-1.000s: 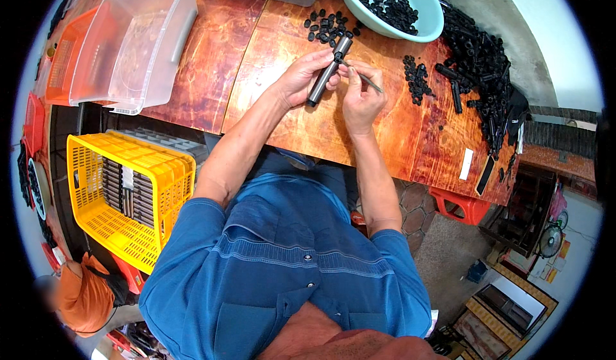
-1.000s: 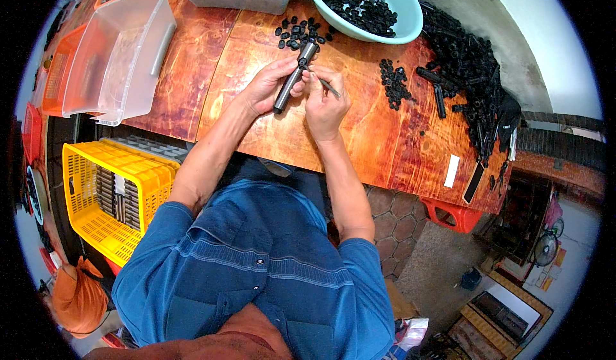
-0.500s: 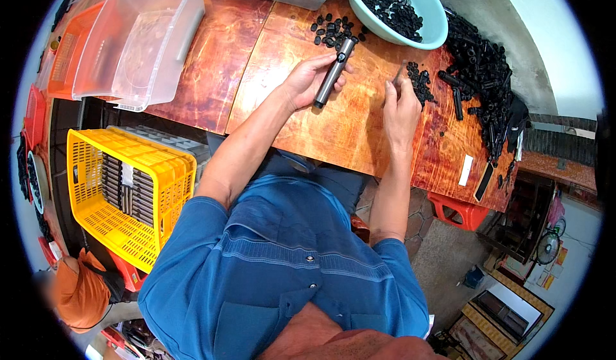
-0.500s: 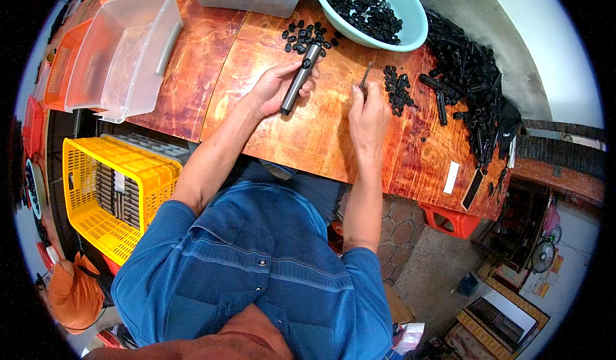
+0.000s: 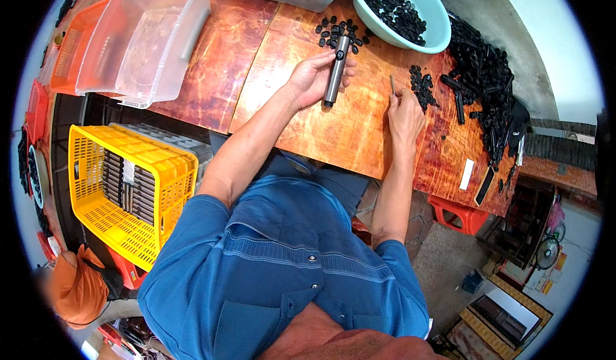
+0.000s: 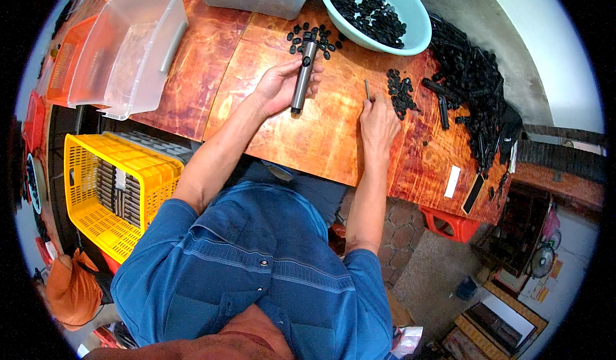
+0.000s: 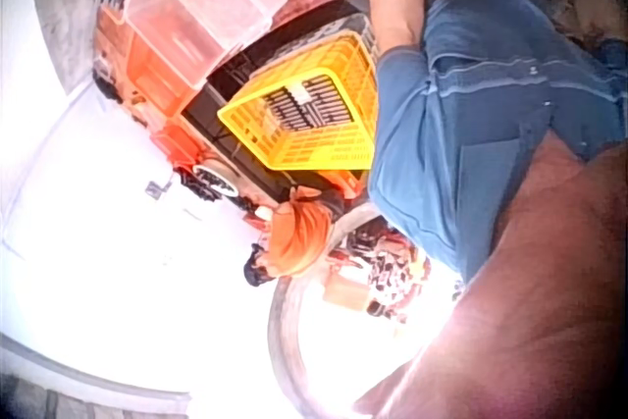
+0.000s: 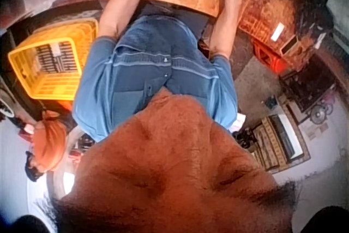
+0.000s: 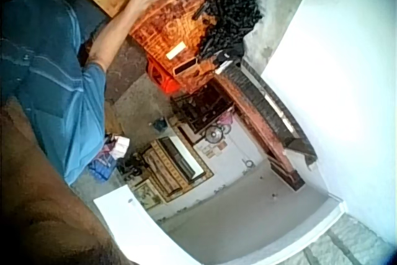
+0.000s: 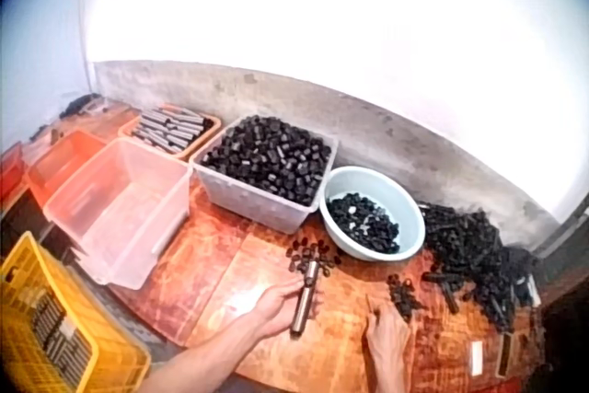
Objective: The person assembles small black plastic components onto cylindrical metal rods. They pick up a rod, attach a plastic piece, then add several small black rings, and place the finished assembly into a yellow crate. The process repeats with additional rods and components.
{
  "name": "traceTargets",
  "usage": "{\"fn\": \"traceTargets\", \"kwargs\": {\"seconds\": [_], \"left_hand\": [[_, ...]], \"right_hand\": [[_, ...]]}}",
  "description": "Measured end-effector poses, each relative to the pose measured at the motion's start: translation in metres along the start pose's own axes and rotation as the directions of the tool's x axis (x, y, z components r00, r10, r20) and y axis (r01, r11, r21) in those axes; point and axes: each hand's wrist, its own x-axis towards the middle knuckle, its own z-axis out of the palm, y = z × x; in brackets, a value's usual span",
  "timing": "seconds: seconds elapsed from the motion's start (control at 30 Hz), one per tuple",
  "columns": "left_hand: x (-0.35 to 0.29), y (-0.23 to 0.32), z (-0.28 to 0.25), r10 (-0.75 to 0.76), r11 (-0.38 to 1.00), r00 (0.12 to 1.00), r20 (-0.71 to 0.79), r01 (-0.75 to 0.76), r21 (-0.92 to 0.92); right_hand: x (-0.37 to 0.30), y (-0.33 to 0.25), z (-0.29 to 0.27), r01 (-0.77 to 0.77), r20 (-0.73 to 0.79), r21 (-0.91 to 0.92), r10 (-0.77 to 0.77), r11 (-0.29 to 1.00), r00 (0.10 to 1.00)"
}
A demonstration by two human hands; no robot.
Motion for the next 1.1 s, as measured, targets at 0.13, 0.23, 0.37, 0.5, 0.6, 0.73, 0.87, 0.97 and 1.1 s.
{"fn": "traceTargets", "kwargs": {"seconds": [0.13, 0.23, 0.37, 0.5, 0.6, 0.73, 0.87, 0.97, 1.1], "left_hand": [[0.003, -0.002, -0.002, 0.039, 0.999, 0.999, 0.015, -0.039, 0.001], [0.001, -0.002, 0.003, 0.068, 0.998, 0.998, 0.01, -0.068, 0.014], [0.002, 0.0, -0.002, 0.065, 0.997, 0.998, -0.013, -0.066, -0.044], [0.003, 0.004, -0.004, 0.124, 0.988, 0.992, 0.004, -0.123, -0.095], [0.006, 0.006, -0.01, 0.135, 0.983, 0.991, -0.003, -0.134, -0.128], [0.004, 0.008, -0.007, 0.119, 0.989, 0.993, -0.015, -0.12, -0.087], [0.006, 0.005, -0.003, 0.188, 0.981, 0.979, -0.077, -0.184, 0.06], [0.007, 0.006, -0.007, 0.185, 0.981, 0.98, -0.074, -0.179, 0.075], [0.004, 0.005, 0.005, 0.263, 0.963, 0.962, -0.077, -0.256, 0.083]], "right_hand": [[-0.001, 0.0, 0.002, -0.008, -0.007, 0.027, 0.009, 1.0, 1.0], [-0.001, -0.002, 0.001, -0.03, 0.012, 0.004, 0.03, 1.0, 0.999], [-0.002, -0.013, -0.003, 0.048, -0.111, 0.081, -0.039, 0.996, 0.993], [0.004, -0.034, 0.005, 0.153, -0.181, 0.234, -0.111, 0.96, 0.977], [0.013, -0.054, 0.014, 0.144, -0.08, 0.312, -0.125, 0.939, 0.989], [0.032, -0.069, 0.029, 0.16, -0.038, 0.436, -0.16, 0.886, 0.986], [0.051, -0.085, 0.035, 0.233, -0.135, 0.381, -0.195, 0.895, 0.971], [0.063, -0.088, 0.047, 0.228, -0.102, 0.332, -0.206, 0.915, 0.973], [0.063, -0.085, 0.055, 0.239, -0.113, 0.292, -0.215, 0.926, 0.97]]}}
